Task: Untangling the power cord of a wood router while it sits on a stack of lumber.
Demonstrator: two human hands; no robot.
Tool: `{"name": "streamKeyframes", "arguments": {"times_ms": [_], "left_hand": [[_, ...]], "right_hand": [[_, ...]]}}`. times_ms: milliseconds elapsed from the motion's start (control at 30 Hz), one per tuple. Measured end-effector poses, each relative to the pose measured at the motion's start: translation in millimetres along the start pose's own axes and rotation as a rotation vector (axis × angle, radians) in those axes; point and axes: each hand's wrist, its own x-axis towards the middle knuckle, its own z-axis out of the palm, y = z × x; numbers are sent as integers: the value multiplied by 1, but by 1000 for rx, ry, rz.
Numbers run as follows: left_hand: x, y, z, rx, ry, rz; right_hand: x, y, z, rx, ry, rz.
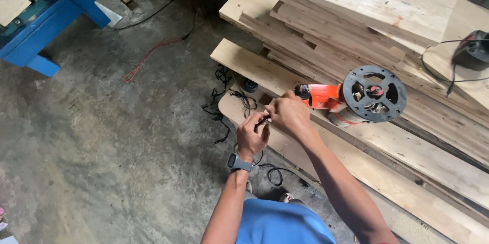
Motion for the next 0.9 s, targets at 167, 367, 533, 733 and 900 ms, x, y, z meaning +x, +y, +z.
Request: {"name": "streamKeyframes", "arguments": {"times_ms": [167, 367, 533, 733, 900], "left_hand": [[23, 23, 2, 1, 111, -458], [21, 1, 9, -818, 144, -1090], [-5, -98, 33, -826, 41, -1223], [-9, -112, 28, -976, -195, -1375], [2, -64, -6, -1025, -297, -1269]], "right_hand": [[17, -2, 15, 57, 150, -118], [-73, 6, 26, 915, 477, -8], [-50, 7, 61, 1443, -22, 258], [-25, 15, 59, 1078, -9, -135], [-17, 35, 65, 518, 228, -323]]}}
